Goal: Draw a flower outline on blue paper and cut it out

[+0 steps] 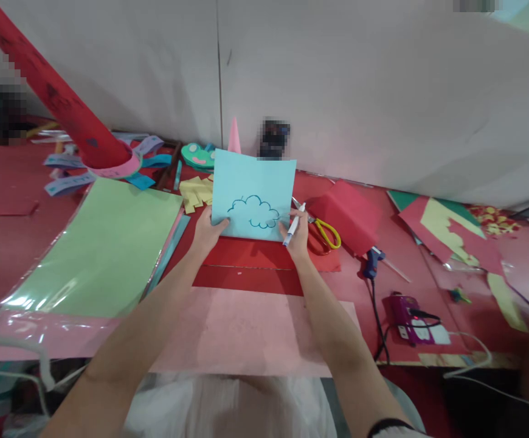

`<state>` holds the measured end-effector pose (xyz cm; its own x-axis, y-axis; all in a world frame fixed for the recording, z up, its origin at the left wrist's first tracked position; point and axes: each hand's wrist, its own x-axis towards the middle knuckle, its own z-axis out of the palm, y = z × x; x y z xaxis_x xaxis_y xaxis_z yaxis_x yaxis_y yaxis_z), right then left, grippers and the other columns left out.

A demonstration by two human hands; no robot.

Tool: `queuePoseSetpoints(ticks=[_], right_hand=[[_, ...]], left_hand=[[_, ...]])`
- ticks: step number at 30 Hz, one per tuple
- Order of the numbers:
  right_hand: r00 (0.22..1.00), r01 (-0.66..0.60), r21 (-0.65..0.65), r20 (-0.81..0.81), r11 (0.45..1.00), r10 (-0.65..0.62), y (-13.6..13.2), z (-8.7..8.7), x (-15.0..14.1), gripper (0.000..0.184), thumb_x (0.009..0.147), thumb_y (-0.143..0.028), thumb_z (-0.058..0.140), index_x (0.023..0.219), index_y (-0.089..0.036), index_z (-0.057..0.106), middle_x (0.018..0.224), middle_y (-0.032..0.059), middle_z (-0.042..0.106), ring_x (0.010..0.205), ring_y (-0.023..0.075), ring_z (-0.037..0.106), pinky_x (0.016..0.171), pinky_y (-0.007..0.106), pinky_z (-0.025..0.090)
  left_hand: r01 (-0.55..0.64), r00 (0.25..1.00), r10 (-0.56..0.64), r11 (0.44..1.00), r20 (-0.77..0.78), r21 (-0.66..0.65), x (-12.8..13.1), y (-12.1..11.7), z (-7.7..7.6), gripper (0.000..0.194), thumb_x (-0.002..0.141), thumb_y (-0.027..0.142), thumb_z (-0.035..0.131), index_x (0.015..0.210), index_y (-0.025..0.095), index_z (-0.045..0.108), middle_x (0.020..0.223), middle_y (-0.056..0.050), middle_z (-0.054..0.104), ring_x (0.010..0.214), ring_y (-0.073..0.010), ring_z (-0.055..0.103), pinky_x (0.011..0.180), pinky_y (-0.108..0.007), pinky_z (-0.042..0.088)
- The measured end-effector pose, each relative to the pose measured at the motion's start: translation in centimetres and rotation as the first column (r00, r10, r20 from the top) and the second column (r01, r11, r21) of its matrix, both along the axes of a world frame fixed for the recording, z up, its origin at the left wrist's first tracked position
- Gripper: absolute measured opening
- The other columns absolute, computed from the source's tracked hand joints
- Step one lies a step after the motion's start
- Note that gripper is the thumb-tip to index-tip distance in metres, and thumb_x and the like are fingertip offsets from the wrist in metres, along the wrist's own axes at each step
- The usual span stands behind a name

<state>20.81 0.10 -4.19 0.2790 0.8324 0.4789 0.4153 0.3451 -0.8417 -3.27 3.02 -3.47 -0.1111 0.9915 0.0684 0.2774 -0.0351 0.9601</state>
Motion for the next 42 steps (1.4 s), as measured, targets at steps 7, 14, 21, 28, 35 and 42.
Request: queuePoseSetpoints(ticks=[7,14,21,28,35,42], right_hand=[[0.999,-0.031,-0.012,0.008,0.999,0.032,0.0,0.0,-0.1,0.031,0.073,-0.038,0.063,0.095,-0.025,0.044,0.096,0.003,0.052,0.087,0.0173,0.055,0.081,0.035,0.049],[0.986,-0.117,-0.069,-0.13,0.991,0.108,0.0,-0.5,-0.4,0.035,0.069,-0.03,0.063,0.098,-0.025,0.044,0.107,0.0045,0.053,0.083,0.0145,0.057,0.072,0.03,0.05],[0.985,-0.119,-0.08,-0.135,0.99,0.108,0.0,-0.6,-0.4,0.034,0.068,-0.026,0.063,0.097,-0.025,0.045,0.114,0.007,0.054,0.101,0.0181,0.057,0.083,0.034,0.051],[0.985,-0.113,-0.083,-0.137,0.99,0.101,0.0,-0.7,-0.4,0.034,0.07,-0.028,0.063,0.099,-0.025,0.046,0.112,0.0061,0.054,0.099,0.0166,0.056,0.085,0.033,0.049],[0.984,0.148,-0.031,-0.095,0.988,-0.151,-0.6,0.7,-0.5,0.024,0.077,-0.038,0.063,0.084,-0.022,0.046,0.085,-0.0002,0.049,0.074,0.0126,0.049,0.073,0.03,0.044],[0.969,0.215,-0.047,-0.117,0.975,-0.219,-1.5,3.0,-0.3,0.026,0.079,-0.041,0.062,0.08,-0.022,0.045,0.077,-0.0026,0.047,0.065,0.0112,0.043,0.062,0.026,0.039]], left_hand=[[0.043,0.997,-0.044,0.999,0.063,0.01,-0.1,0.1,-0.5,0.049,0.064,0.032,0.069,0.109,0.017,0.058,0.103,-0.006,0.069,0.096,-0.027,0.066,0.086,-0.04,0.052],[0.066,0.995,-0.066,0.998,0.079,0.003,0.0,0.1,-0.6,0.058,0.061,0.028,0.071,0.116,0.015,0.057,0.109,-0.01,0.068,0.102,-0.0297,0.065,0.091,-0.043,0.051],[0.073,0.993,-0.073,0.997,0.096,0.005,-0.1,0.2,-1.1,0.06,0.062,0.024,0.073,0.119,0.017,0.057,0.112,-0.008,0.067,0.105,-0.0289,0.063,0.094,-0.043,0.05],[0.062,0.994,-0.061,0.998,0.093,-0.006,-0.1,0.3,-0.9,0.059,0.06,0.023,0.074,0.116,0.016,0.058,0.108,-0.008,0.068,0.102,-0.0295,0.064,0.093,-0.044,0.05],[0.109,0.982,-0.106,0.994,0.154,-0.01,-0.1,0.0,0.1,0.059,0.061,0.03,0.074,0.116,0.016,0.057,0.109,-0.008,0.068,0.104,-0.0297,0.064,0.092,-0.043,0.052],[0.036,0.959,-0.049,0.998,0.281,0.049,0.4,-0.6,0.5,0.062,0.053,0.031,0.079,0.11,0.014,0.059,0.103,-0.009,0.071,0.098,-0.0287,0.067,0.091,-0.044,0.054]])
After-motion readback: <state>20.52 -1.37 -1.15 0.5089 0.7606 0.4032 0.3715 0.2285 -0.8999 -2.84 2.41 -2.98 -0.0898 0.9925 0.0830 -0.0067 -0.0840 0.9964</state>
